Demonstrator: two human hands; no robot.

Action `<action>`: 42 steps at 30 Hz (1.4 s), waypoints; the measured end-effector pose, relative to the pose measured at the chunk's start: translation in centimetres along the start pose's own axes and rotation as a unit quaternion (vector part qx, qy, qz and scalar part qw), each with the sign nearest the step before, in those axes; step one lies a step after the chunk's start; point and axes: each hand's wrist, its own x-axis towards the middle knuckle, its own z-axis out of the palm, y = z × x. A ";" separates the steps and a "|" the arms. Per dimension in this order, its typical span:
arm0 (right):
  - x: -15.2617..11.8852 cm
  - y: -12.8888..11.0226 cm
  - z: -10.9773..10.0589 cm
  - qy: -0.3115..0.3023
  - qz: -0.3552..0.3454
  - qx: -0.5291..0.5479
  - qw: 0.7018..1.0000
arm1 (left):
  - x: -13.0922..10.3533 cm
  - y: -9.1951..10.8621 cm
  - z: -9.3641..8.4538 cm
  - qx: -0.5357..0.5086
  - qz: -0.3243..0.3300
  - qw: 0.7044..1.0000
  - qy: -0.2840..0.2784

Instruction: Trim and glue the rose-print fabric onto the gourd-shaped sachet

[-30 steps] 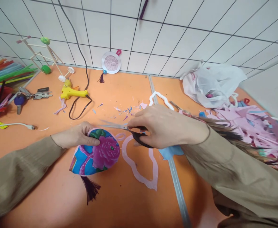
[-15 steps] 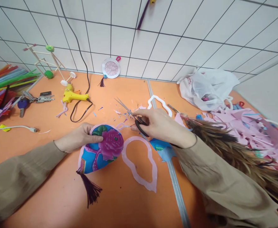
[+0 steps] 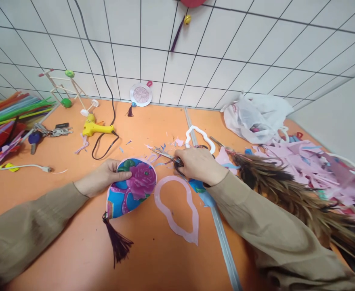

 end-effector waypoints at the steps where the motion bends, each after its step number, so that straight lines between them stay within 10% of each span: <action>1: 0.0 0.0 0.0 0.003 -0.008 -0.003 1.000 | -0.1 0.0 0.1 -0.002 0.001 1.000 0.003; 27: -1.3 -1.0 1.4 0.088 0.049 0.008 0.995 | -0.5 -0.1 0.5 -0.023 0.022 0.999 0.014; 37: -1.4 0.4 0.7 -0.034 0.019 0.191 0.981 | -0.5 0.0 0.7 -0.006 0.006 1.000 0.024; 42: -2.0 -1.2 -0.5 0.130 -0.004 0.341 0.931 | -0.6 0.4 0.6 0.009 -0.015 1.000 0.007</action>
